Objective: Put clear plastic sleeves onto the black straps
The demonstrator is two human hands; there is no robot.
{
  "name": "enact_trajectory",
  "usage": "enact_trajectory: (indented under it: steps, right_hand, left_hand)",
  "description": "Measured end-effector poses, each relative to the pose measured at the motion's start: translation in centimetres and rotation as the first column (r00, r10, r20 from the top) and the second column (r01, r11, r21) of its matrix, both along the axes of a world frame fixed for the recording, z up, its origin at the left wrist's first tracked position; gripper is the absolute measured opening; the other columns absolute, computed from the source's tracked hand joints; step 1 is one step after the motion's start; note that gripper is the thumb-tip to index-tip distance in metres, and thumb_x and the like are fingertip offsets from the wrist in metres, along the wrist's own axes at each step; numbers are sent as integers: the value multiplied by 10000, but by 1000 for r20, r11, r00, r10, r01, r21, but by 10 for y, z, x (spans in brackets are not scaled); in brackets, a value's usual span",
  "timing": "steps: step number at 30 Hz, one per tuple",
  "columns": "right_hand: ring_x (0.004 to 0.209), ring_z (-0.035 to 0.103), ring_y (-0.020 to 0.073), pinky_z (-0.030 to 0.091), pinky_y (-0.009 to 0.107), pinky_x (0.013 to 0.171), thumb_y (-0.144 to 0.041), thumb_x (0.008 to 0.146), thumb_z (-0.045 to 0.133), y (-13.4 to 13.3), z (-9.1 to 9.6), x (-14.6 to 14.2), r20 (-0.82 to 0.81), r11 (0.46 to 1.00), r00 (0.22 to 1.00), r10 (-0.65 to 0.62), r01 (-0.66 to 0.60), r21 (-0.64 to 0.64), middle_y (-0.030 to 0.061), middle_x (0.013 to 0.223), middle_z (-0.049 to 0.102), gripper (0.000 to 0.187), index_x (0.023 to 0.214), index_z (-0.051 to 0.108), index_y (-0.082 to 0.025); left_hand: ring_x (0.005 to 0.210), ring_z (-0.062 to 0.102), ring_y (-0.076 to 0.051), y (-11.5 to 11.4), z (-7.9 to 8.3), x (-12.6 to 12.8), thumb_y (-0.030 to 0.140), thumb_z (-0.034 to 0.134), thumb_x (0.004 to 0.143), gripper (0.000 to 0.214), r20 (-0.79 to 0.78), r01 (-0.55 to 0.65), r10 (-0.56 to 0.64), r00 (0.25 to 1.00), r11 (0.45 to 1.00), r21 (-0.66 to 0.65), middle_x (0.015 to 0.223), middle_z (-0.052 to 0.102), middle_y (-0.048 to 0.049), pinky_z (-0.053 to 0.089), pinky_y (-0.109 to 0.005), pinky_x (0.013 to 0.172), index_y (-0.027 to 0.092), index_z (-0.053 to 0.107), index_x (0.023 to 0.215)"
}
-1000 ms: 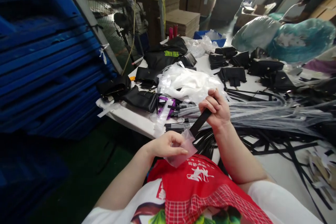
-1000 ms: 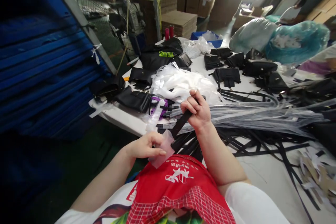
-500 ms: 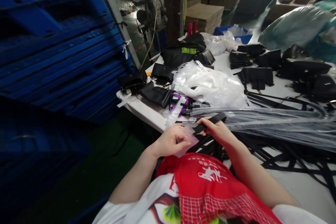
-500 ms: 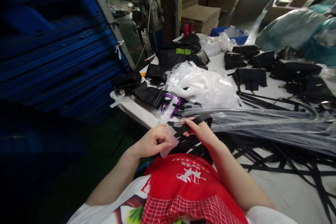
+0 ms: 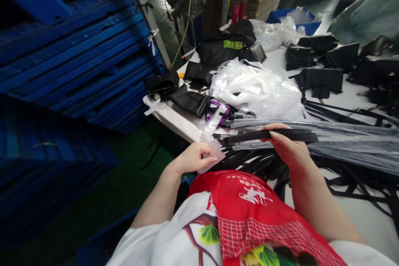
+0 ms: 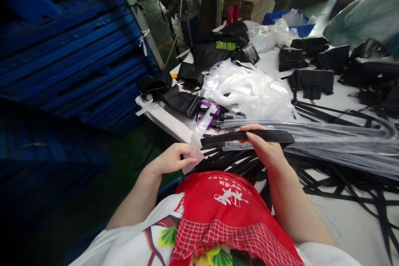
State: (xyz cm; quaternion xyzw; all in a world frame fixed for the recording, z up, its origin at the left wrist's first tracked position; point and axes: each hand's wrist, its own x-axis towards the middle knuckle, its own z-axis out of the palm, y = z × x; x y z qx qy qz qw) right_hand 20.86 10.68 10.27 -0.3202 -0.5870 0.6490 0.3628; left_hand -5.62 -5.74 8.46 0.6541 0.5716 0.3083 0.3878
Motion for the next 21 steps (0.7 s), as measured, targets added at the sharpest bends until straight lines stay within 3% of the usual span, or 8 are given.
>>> enact_trajectory:
  steps: [6, 9, 21]
  right_hand:
    - [616, 637, 174, 535, 323, 585, -336, 831, 689, -3, 4, 1, 19, 998, 999, 46, -46, -43, 39, 830, 714, 191, 987, 709, -228]
    - [634, 635, 175, 528, 336, 599, -330, 809, 704, -7, 8, 1, 10, 996, 999, 50, -49, -70, 67, 993, 718, 183, 966, 717, -238]
    - [647, 641, 167, 535, 322, 599, -318, 801, 708, -14, 6, 1, -8, 990, 996, 94, -94, -107, 67, 1038, 714, 173, 955, 732, -245]
  left_hand:
    - [569, 371, -88, 1, 2, 0, 375, 590, 892, 414, 33, 22, -22, 999, 999, 26, 597, 405, 39, 293, -228, 553, 153, 429, 582]
    - [581, 380, -92, 1, 2, 0, 375, 585, 894, 438, 9, 48, -49, 999, 998, 35, 602, 408, 33, 298, -234, 567, 156, 396, 565]
    - [614, 456, -109, 3, 7, 2, 379, 580, 906, 368, -12, 144, -144, 990, 989, 43, 632, 512, 11, 343, -229, 602, 135, 553, 632]
